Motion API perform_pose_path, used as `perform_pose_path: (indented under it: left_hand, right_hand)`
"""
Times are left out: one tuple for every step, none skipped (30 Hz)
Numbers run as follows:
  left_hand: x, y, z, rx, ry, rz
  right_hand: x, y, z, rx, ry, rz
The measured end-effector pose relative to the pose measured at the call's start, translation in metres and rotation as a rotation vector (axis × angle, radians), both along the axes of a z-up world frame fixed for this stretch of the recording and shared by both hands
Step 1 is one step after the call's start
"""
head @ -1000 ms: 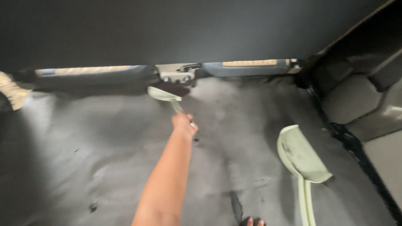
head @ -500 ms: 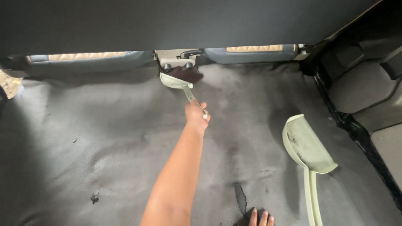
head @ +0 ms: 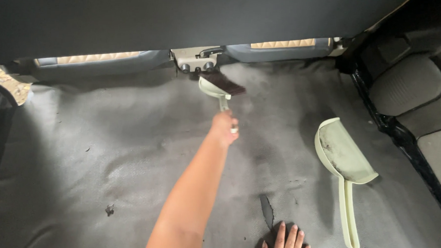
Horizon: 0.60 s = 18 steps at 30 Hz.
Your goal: Brushing dirt and debris off a vehicle floor mat using a hand brush and dustpan.
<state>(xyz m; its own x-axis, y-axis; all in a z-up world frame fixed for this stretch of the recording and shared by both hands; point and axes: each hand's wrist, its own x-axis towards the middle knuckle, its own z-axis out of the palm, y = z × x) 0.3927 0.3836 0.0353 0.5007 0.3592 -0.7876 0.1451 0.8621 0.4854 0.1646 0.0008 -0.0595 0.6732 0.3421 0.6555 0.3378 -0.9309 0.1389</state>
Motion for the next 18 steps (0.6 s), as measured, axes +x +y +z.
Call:
perform_pose_path:
  left_hand:
    - [-0.009, -0.009, 0.031, -0.032, 0.03, -0.006]
    - [-0.017, -0.018, 0.062, -0.064, 0.06, -0.012]
    - [-0.016, -0.013, 0.057, -0.067, 0.06, -0.007]
    - [-0.015, -0.008, 0.052, -0.093, 0.022, 0.042]
    - [-0.011, -0.003, 0.047, -0.113, -0.018, 0.082]
    - [0.0, 0.012, 0.024, -0.111, -0.019, 0.078]
    - [0.009, 0.022, -0.001, -0.039, -0.007, 0.179]
    - [0.018, 0.032, -0.026, 0.034, 0.006, 0.278]
    - [0.008, 0.028, -0.01, 0.03, 0.001, 0.279]
    - [-0.003, 0.024, 0.007, 0.053, 0.065, 0.243]
    - [-0.018, 0.022, 0.022, 0.081, 0.135, 0.204]
    - [-0.014, 0.019, 0.029, 0.082, 0.137, 0.203]
    - [-0.015, 0.011, 0.031, 0.044, 0.11, 0.095]
    - [-0.016, 0.003, 0.034, 0.004, 0.083, -0.012]
    - [-0.023, -0.001, 0.049, 0.001, 0.084, -0.011]
    - [-0.031, -0.004, 0.065, -0.047, 0.109, -0.01]
    - [-0.039, -0.006, 0.082, -0.09, 0.13, -0.009]
    - [-0.034, 0.004, 0.067, -0.089, 0.129, -0.008]
  right_hand:
    - [0.001, 0.001, 0.0, 0.011, -0.007, -0.004]
    - [0.001, 0.003, 0.0, 0.022, -0.014, -0.008]
    - [0.001, 0.002, 0.001, 0.019, -0.013, -0.003]
    - [0.002, 0.0, 0.002, 0.022, -0.023, 0.006]
    - [0.002, 0.002, 0.001, 0.029, -0.034, 0.007]
    - [0.0, 0.008, 0.007, 0.031, -0.035, 0.003]
    - [-0.003, 0.009, 0.014, 0.025, 0.001, -0.001]
    - [-0.005, 0.009, 0.021, 0.02, 0.037, -0.006]
    - [-0.002, 0.006, 0.015, 0.017, 0.032, -0.005]
    - [0.002, 0.002, 0.009, 0.013, 0.009, 0.002]
    - [-0.001, 0.0, 0.002, 0.014, -0.006, 0.007]
    - [0.001, 0.006, 0.013, 0.015, -0.004, 0.006]
    - [-0.004, 0.007, 0.024, -0.026, 0.068, -0.013]
    - [-0.01, 0.009, 0.036, -0.066, 0.141, -0.031]
    - [-0.011, 0.008, 0.037, -0.069, 0.143, -0.03]
    - [-0.013, 0.007, 0.038, -0.084, 0.151, -0.047]
    - [-0.014, 0.009, 0.038, -0.094, 0.157, -0.062]
    - [-0.013, 0.011, 0.039, -0.092, 0.156, -0.061]
